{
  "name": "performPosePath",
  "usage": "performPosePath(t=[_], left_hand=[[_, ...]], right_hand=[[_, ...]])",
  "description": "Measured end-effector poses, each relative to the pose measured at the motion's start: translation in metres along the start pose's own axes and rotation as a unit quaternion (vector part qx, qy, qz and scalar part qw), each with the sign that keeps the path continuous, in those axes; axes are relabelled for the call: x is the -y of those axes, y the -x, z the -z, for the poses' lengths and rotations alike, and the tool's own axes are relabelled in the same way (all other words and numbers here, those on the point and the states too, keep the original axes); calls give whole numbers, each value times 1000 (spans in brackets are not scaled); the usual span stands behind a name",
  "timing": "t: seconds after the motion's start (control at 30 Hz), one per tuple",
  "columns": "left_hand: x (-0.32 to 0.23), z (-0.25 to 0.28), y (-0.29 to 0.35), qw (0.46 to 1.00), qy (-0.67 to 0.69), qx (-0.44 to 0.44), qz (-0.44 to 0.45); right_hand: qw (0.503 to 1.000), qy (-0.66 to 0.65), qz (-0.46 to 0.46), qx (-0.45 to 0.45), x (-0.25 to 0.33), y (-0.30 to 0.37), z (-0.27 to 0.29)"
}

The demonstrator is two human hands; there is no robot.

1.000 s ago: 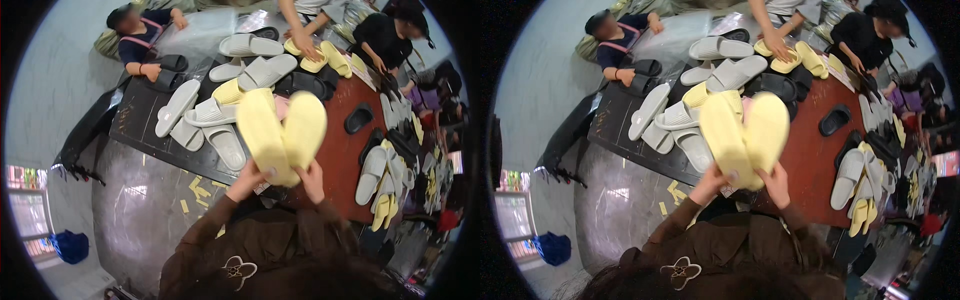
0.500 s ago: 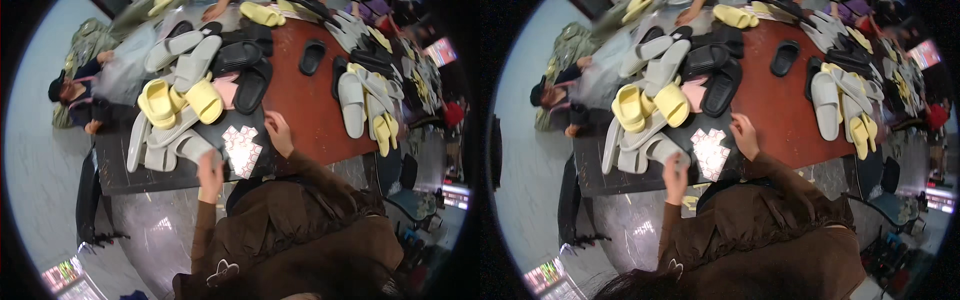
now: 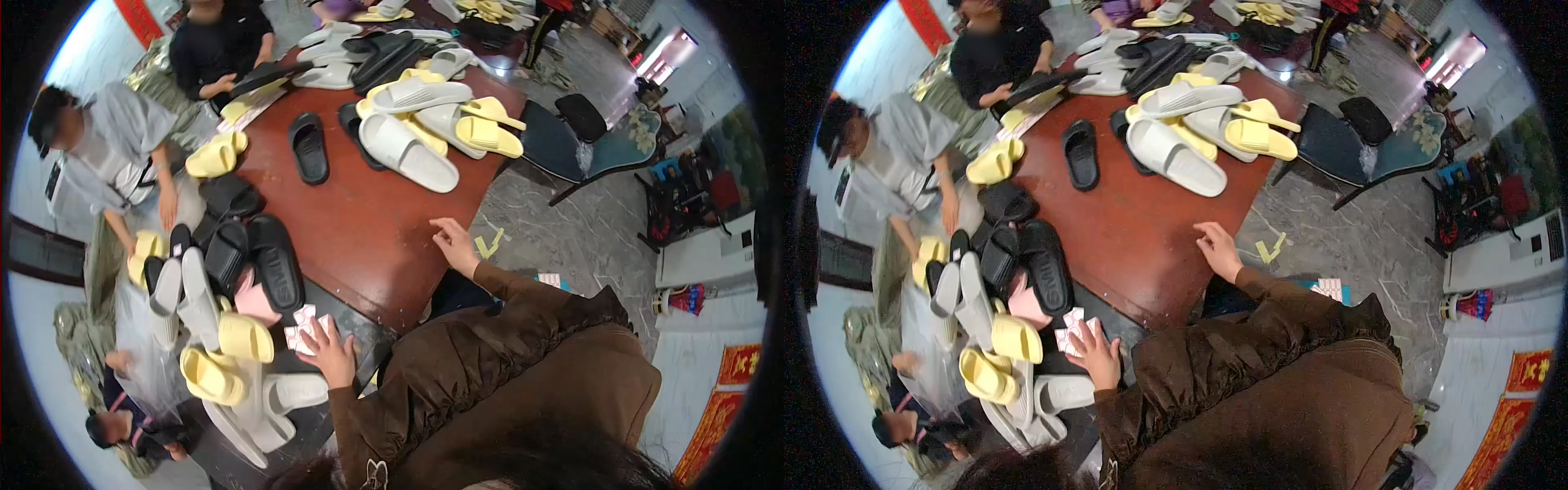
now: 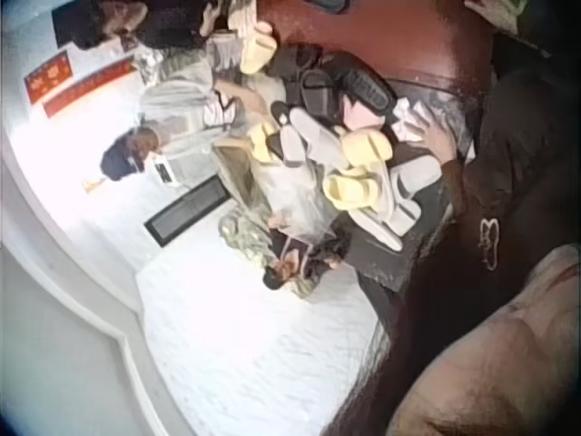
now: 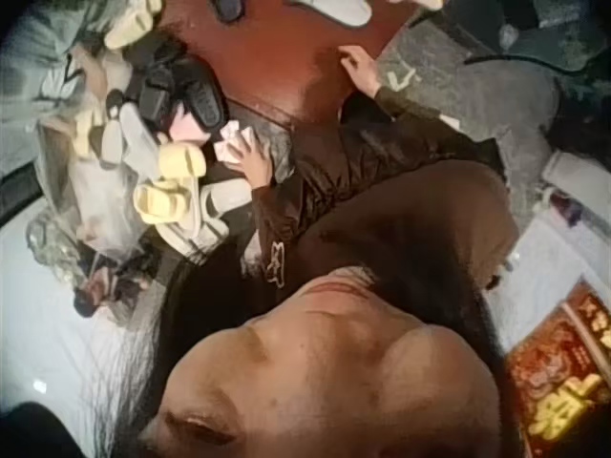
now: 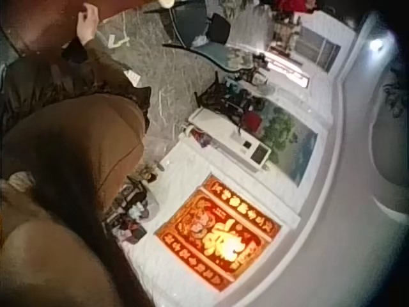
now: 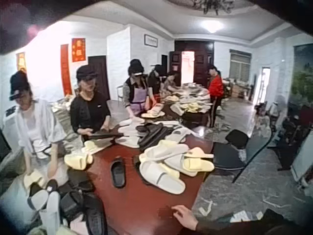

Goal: The person peels stickers from sticker sheets and applies them to the soles of slippers by hand.

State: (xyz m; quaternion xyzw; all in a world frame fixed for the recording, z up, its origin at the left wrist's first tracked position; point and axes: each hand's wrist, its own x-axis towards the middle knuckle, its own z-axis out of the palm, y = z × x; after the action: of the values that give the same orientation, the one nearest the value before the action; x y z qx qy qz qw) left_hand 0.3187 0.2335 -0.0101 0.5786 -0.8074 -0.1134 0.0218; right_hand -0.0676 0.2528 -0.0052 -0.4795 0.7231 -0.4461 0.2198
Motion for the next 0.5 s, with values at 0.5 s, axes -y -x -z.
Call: performPosePath(t=[0.5], left_hand=[[-233,-12,-115,972,226,-61,-25]], right_hand=[[941,291,19,-169,-134,-236,182]])
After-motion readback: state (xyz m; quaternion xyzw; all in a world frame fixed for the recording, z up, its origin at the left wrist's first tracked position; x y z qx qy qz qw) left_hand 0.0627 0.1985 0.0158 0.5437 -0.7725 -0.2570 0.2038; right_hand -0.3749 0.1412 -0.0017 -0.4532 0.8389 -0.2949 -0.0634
